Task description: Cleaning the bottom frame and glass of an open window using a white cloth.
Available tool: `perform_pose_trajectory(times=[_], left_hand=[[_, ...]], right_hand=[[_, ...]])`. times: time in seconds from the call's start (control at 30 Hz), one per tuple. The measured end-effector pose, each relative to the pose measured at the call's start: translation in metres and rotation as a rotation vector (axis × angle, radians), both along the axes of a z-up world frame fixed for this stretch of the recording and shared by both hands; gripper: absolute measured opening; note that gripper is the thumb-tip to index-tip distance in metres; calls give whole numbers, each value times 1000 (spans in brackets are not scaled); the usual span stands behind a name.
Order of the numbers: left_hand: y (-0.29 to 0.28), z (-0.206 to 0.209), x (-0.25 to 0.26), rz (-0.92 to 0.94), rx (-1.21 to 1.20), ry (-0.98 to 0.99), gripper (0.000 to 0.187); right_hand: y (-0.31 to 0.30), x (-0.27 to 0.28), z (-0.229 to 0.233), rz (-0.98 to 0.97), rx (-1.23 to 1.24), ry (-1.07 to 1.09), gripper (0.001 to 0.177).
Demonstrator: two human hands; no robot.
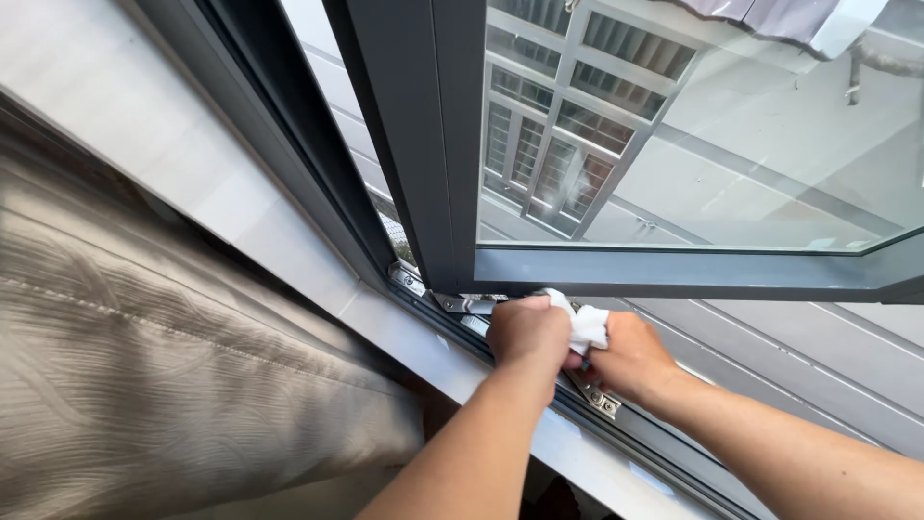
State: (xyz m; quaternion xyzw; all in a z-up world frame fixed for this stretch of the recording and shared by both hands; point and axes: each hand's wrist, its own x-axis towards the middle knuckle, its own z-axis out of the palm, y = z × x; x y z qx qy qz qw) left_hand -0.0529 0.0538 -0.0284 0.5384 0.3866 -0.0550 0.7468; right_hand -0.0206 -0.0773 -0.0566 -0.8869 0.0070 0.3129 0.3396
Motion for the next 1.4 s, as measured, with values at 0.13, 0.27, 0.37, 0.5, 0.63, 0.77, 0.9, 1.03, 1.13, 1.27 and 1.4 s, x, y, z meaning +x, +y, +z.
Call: perform_pose_trajectory(times=[0.13,0.27,0.37,0.5,0.63,0.77,0.9,1.03,1.13,1.27,1.4], left_hand=[[29,14,-9,-67,362,272,25],[63,15,-19,-81,710,287,21],[66,0,-8,-204,808,348,20],[50,-22,1,-437,1148,293,30],[25,-22,3,-498,745,387,30],[9,-37,-9,-730,1107,119,28],[35,-20,-26,-976,1056,-135,25],[41,-18,-21,-912,1003,-14,31],[34,-34,-8,-726,1174,-113,32],[15,-35,-14,-939,1143,-122,37],[0,-31,-27,-1246,1141,-320,27]], right_hand=[[-9,4,-9,-52,-67,-3,29],[-21,2,-28,-110,42,101,39],[-20,5,-29,-105,61,111,40],[-30,7,-37,-77,130,128,39],[-35,5,-42,-75,109,119,40],[-41,4,-45,-97,127,143,38],[-41,7,-53,-111,104,160,38],[-44,6,-52,-149,132,142,37],[-48,9,-49,-141,126,125,39],[-57,5,-53,-176,158,141,38],[-56,4,-47,-190,115,160,39]])
